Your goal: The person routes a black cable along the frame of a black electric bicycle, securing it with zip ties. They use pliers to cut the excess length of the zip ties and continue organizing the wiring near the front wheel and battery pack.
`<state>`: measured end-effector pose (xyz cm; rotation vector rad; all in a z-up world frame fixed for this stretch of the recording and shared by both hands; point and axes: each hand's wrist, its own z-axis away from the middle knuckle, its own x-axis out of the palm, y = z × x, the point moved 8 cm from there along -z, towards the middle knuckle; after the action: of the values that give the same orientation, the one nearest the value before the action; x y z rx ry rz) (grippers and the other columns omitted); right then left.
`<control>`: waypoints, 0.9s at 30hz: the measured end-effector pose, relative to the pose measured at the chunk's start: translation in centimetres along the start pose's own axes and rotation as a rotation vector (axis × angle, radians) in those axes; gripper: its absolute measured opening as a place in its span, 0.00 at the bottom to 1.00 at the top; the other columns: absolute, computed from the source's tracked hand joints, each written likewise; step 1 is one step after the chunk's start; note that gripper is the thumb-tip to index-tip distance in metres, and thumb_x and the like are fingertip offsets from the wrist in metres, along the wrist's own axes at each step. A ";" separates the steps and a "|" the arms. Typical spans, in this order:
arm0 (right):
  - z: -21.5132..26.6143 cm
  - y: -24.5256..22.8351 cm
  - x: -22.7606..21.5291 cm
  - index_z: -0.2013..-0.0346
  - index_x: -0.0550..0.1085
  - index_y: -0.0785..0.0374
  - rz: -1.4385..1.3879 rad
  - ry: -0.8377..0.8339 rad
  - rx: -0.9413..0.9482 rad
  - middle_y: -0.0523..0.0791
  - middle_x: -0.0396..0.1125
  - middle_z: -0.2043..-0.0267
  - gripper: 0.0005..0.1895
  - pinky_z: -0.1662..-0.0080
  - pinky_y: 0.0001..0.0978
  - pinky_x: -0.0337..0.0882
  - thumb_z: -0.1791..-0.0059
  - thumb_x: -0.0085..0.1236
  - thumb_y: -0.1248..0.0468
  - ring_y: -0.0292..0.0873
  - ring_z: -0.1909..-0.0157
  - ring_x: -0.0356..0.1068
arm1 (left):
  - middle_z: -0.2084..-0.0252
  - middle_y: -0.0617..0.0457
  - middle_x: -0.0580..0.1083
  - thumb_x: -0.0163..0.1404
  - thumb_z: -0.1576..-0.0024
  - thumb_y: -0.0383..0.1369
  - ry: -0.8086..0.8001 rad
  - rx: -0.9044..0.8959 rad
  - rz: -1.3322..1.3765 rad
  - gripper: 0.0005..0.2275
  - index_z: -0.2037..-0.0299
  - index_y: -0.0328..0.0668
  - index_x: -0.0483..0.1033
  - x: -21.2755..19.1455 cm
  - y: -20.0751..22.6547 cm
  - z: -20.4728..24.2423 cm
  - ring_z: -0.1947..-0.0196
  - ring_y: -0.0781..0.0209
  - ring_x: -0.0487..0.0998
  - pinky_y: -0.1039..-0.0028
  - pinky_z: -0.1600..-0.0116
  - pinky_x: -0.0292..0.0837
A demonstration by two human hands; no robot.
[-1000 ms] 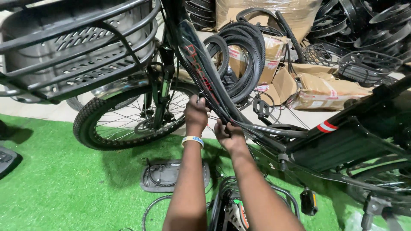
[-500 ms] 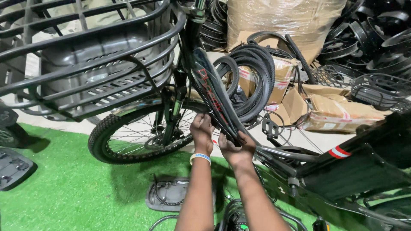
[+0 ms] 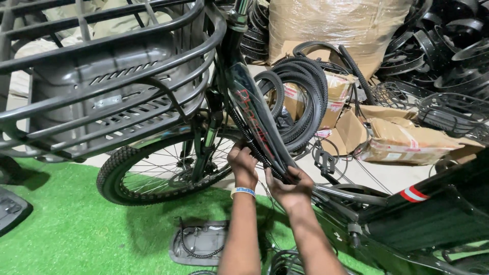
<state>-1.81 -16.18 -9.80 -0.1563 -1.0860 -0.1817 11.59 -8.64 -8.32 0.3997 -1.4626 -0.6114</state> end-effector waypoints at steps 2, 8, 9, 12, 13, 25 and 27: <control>0.3 0.0 0.2 0.56 0.63 0.69 0.007 -0.005 -0.016 0.55 0.62 0.55 0.17 0.50 0.56 0.72 0.58 0.48 0.67 0.57 0.56 0.68 | 0.56 0.41 0.70 0.43 0.47 0.21 -0.012 -0.013 -0.037 0.18 0.45 0.37 0.69 1.3 2.1 2.9 0.51 0.43 0.74 0.42 0.42 0.62; 0.6 0.2 0.4 0.56 0.63 0.70 0.053 -0.017 -0.008 0.57 0.62 0.55 0.18 0.54 0.54 0.74 0.59 0.50 0.66 0.59 0.58 0.69 | 0.59 0.44 0.66 0.43 0.48 0.21 -0.065 0.001 -0.114 0.16 0.49 0.33 0.69 3.3 6.4 7.8 0.55 0.52 0.69 0.43 0.44 0.65; 0.4 0.0 0.3 0.56 0.63 0.70 0.050 -0.029 -0.010 0.57 0.62 0.54 0.18 0.54 0.54 0.74 0.59 0.50 0.67 0.60 0.57 0.69 | 0.58 0.44 0.65 0.43 0.48 0.21 -0.072 0.024 -0.138 0.15 0.49 0.32 0.69 3.3 6.4 7.6 0.56 0.53 0.68 0.43 0.47 0.67; -0.1 -0.1 -0.1 0.56 0.63 0.70 0.045 -0.014 -0.040 0.56 0.63 0.55 0.18 0.55 0.51 0.75 0.59 0.50 0.68 0.58 0.59 0.70 | 0.58 0.45 0.67 0.43 0.49 0.23 -0.069 0.072 -0.159 0.15 0.50 0.35 0.69 3.2 6.8 8.1 0.55 0.53 0.70 0.43 0.48 0.70; -0.1 0.0 -0.1 0.56 0.63 0.70 0.044 -0.014 -0.039 0.56 0.63 0.55 0.18 0.55 0.51 0.75 0.59 0.50 0.68 0.58 0.59 0.70 | 0.58 0.45 0.67 0.43 0.49 0.23 -0.069 0.072 -0.159 0.15 0.50 0.35 0.69 3.1 6.5 7.9 0.55 0.53 0.70 0.43 0.48 0.70; -7.2 -1.3 -4.2 0.62 0.64 0.78 -0.011 0.020 0.028 0.58 0.65 0.59 0.14 0.56 0.49 0.79 0.60 0.55 0.81 0.60 0.61 0.73 | 0.58 0.39 0.71 0.45 0.43 0.28 -0.084 0.248 -0.344 0.11 0.52 0.33 0.71 -0.9 3.6 2.4 0.55 0.45 0.75 0.42 0.57 0.73; -7.5 -1.4 -4.8 0.60 0.63 0.78 0.004 0.055 0.023 0.58 0.64 0.58 0.12 0.54 0.50 0.79 0.57 0.52 0.81 0.58 0.61 0.72 | 0.57 0.42 0.71 0.47 0.43 0.32 -0.089 0.244 -0.266 0.12 0.52 0.35 0.72 0.3 5.3 5.2 0.54 0.46 0.73 0.39 0.55 0.72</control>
<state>2.18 -18.86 -17.39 -0.1317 -1.0324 -0.1690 7.15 -4.04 -4.43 0.7755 -1.5880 -0.6703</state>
